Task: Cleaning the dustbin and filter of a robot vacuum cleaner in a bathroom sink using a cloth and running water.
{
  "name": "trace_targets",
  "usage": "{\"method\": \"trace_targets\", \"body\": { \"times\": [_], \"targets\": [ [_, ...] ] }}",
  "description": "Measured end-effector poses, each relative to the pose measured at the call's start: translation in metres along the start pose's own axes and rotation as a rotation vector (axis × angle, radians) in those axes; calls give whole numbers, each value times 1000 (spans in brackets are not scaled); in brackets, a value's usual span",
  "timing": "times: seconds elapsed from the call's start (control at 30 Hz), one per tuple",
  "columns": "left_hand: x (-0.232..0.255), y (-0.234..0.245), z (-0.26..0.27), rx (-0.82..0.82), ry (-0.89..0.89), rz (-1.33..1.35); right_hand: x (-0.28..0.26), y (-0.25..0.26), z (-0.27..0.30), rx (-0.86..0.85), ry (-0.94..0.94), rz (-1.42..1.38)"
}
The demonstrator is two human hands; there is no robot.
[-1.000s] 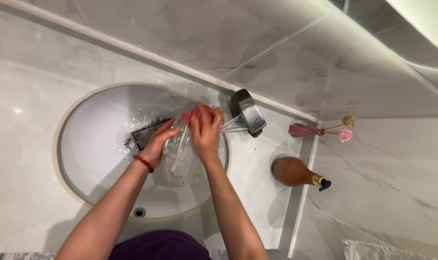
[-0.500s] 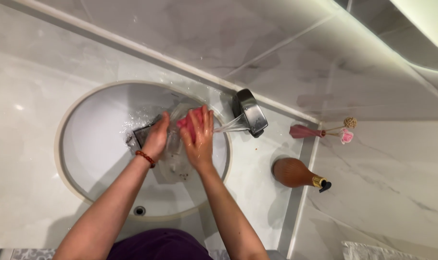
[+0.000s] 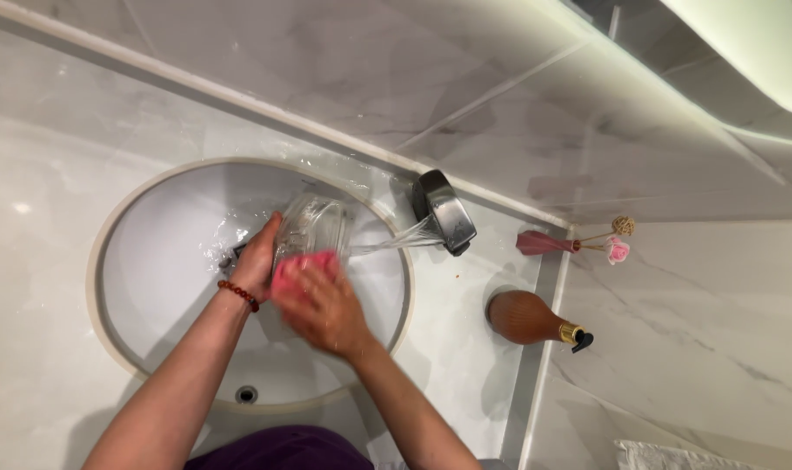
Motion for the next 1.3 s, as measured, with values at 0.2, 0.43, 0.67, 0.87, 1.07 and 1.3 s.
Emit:
{"method": "trace_targets", "body": {
  "times": [0.2, 0.43, 0.67, 0.87, 1.07, 1.3],
  "targets": [
    [-26, 2, 0, 96, 80, 16, 59, 11, -67, 370, -593, -334],
    [-21, 16, -5, 139, 18, 139, 7, 21, -14, 318, -810, -693],
    [-13, 18, -2, 111, 30, 158, -19, 14, 57, 241, -427, -172],
    [-18, 8, 2, 70, 32, 154, -32, 38, 0, 149, -173, -20],
    [-39, 17, -6, 40, 70, 19, 14, 27, -60, 142, -261, 209],
    [-36, 8, 6, 19, 144, 99, 117, 3, -31, 384, -1038, -997]
  ]
}}
Point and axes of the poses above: each hand's wrist, its own z-axis away from the middle knuckle, its own y-axis out of the back of the hand, x = y × z, the point moved 1 cm from there along -z, towards the middle knuckle, and after that the axes turned 1 degree about -y, right-handed, at the moved point
